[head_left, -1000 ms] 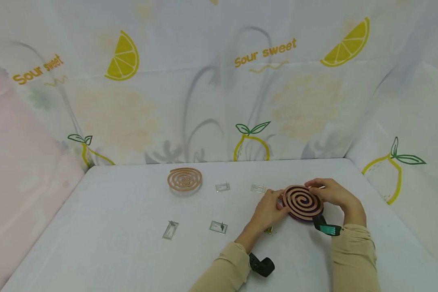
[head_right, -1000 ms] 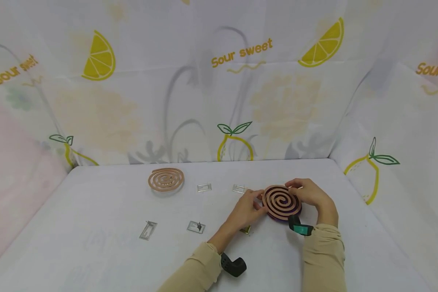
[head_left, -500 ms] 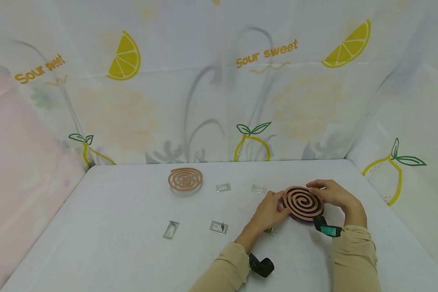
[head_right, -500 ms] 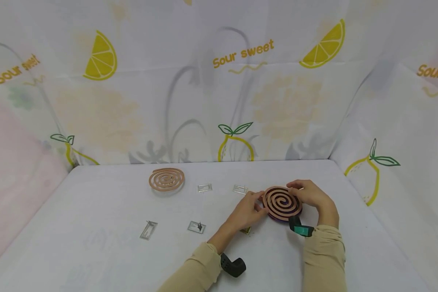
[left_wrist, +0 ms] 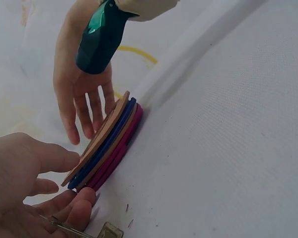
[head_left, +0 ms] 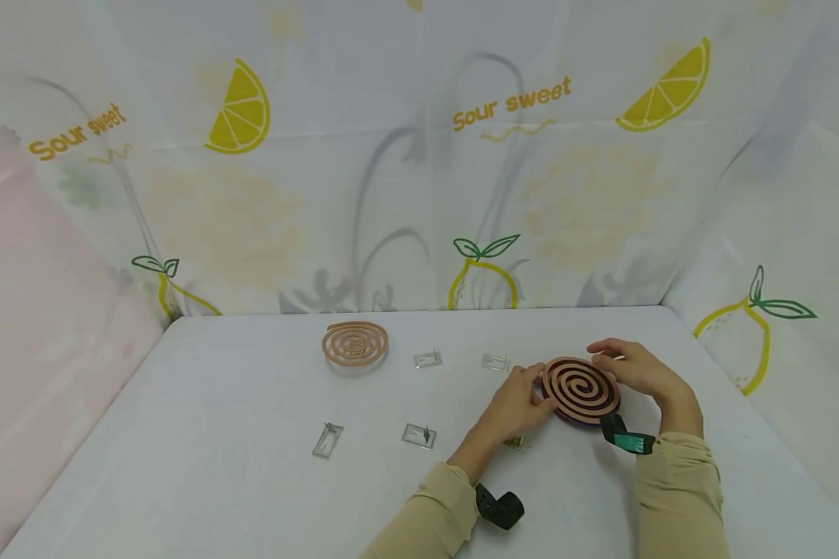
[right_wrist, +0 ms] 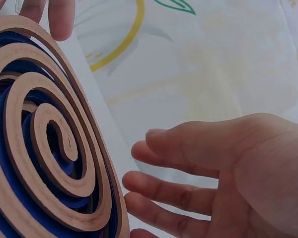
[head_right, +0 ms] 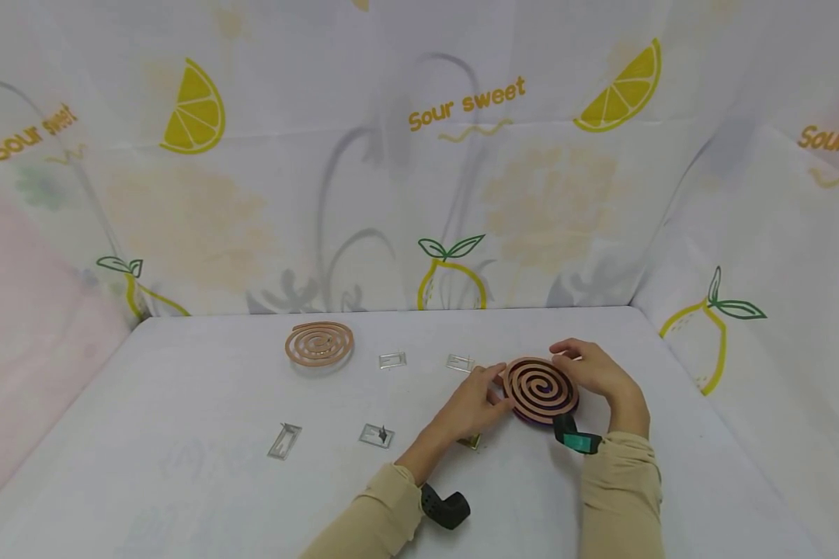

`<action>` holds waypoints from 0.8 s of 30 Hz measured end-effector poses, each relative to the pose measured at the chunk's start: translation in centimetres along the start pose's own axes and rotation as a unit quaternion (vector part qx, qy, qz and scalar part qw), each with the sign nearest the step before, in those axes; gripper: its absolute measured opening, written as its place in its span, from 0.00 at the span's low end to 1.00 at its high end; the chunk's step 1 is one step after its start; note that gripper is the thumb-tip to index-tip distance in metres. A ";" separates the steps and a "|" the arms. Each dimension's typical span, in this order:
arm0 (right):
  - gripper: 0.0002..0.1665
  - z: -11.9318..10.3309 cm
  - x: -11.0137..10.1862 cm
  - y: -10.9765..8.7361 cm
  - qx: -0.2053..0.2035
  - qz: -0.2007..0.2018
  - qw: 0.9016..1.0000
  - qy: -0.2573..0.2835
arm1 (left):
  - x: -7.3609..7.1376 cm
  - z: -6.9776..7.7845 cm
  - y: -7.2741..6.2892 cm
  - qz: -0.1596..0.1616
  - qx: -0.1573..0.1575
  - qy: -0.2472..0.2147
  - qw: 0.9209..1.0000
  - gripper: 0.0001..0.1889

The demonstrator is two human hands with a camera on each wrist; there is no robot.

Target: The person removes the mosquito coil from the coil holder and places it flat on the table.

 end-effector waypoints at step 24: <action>0.22 -4.3 1.6 1.2 -0.098 0.042 0.994 0.023 | -4.5 -0.9 0.7 0.085 0.011 -0.081 0.993 0.19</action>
Point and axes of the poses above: each hand's wrist, its own y-axis towards the middle knuckle, its own x-axis out of the palm, z = x × y, the point moved 5 cm from there along y, towards the middle knuckle, and after that the axes turned 13 degrees about z, right-handed, at the moved point
